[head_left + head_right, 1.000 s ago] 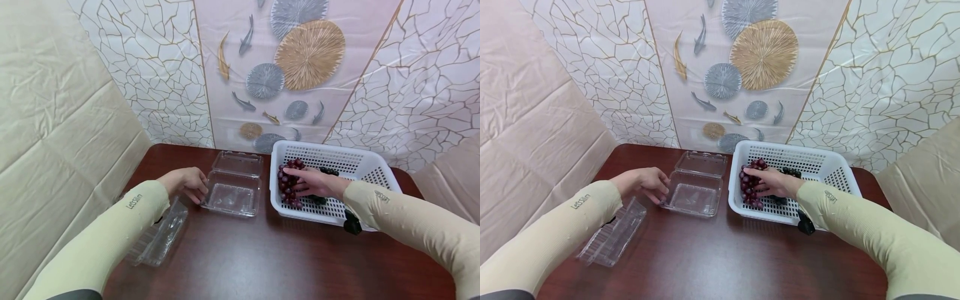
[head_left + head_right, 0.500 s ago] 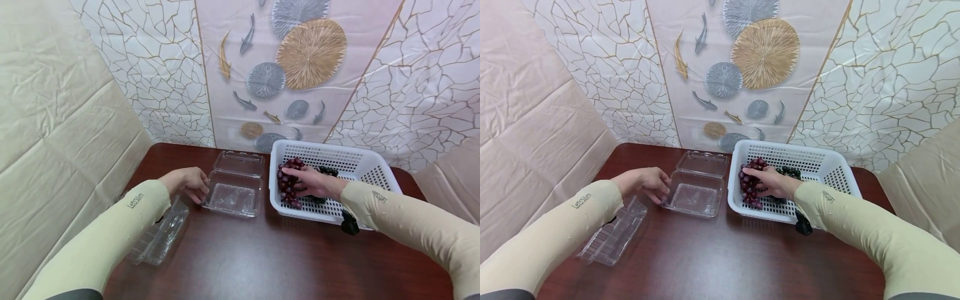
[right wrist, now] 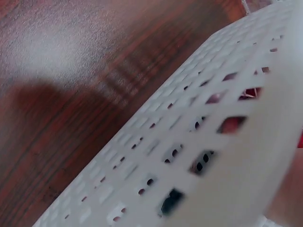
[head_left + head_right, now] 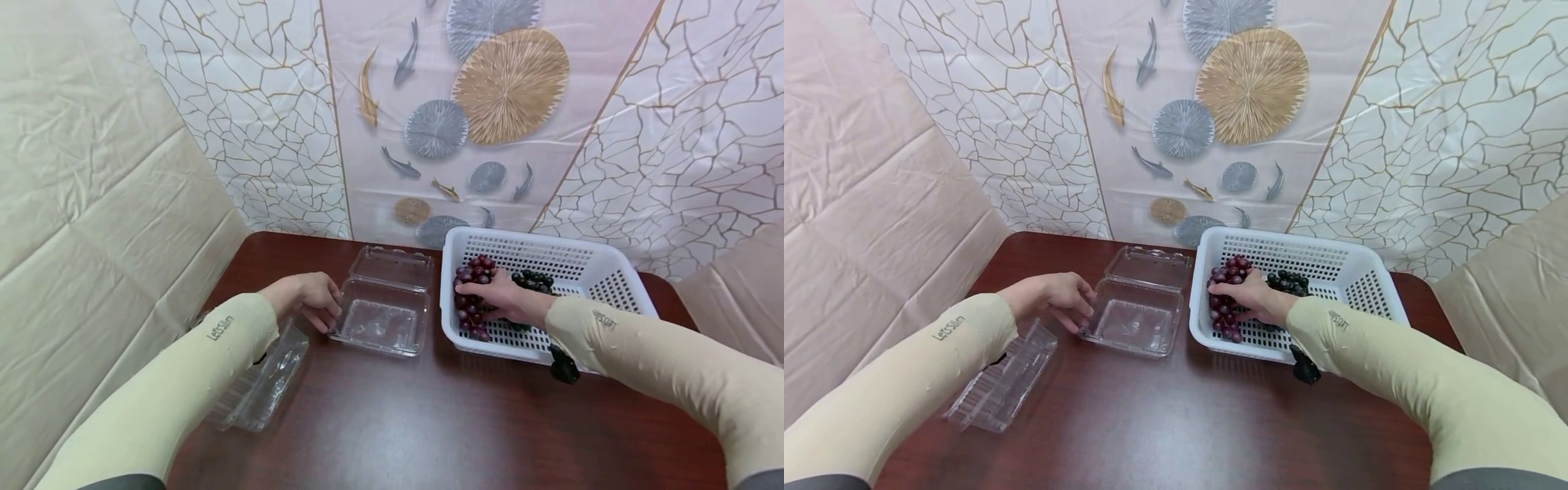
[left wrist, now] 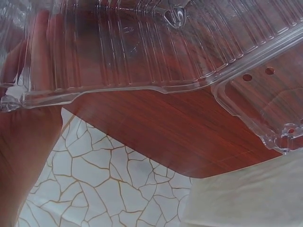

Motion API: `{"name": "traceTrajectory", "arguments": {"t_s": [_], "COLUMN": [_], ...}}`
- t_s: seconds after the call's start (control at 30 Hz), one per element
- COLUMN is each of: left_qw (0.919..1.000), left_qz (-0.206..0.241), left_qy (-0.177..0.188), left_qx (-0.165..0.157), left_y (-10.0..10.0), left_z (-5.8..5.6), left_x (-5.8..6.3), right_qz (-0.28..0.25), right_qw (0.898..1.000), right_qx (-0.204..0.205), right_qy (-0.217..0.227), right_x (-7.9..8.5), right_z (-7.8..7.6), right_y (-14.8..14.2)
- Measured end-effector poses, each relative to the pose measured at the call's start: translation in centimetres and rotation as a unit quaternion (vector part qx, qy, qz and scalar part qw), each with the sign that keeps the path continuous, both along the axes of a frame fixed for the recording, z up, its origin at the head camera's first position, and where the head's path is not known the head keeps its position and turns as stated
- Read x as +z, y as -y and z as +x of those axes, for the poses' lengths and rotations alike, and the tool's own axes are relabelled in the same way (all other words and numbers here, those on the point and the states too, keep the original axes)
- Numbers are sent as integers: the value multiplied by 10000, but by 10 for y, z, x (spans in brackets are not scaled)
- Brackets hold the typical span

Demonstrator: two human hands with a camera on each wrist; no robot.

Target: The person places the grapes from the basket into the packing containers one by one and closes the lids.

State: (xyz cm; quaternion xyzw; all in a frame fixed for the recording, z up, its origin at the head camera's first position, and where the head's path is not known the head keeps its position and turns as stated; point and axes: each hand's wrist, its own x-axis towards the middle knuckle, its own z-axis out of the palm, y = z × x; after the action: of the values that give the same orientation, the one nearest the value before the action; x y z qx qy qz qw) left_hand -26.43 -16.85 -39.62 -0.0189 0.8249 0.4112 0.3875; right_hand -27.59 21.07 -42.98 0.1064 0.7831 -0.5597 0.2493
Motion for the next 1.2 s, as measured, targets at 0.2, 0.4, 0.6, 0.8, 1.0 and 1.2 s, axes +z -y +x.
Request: {"name": "traceTrajectory", "arguments": {"t_s": [0.2, 0.4, 0.6, 0.8, 1.0, 1.2], "left_qw": [10000, 9999, 9998, 9998, 9998, 9996], "left_qz": [53, 71, 172, 164, 125, 183], "left_qy": [16, 40, 62, 88, 55, 94], "left_qx": [49, 72, 111, 121, 137, 169], "left_y": [1, 1, 2, 3, 2, 0], "left_z": [0, -1, -1, -1, 0, 1], "left_x": [0, -2, -5, -5, -4, -3], "right_qz": [-71, -158, -354, -590, -413, -182], "right_qw": [9998, 9993, 9987, 9975, 9981, 9995], "right_qx": [173, 305, 318, 391, 433, 228], "right_qy": [-29, -149, -164, 70, 110, 96], "right_x": [-2, -5, -3, 1, 2, 1], "right_z": [1, 2, 3, 1, -1, 1], "right_y": [-6, -13, -19, -20, -12, -4]}}
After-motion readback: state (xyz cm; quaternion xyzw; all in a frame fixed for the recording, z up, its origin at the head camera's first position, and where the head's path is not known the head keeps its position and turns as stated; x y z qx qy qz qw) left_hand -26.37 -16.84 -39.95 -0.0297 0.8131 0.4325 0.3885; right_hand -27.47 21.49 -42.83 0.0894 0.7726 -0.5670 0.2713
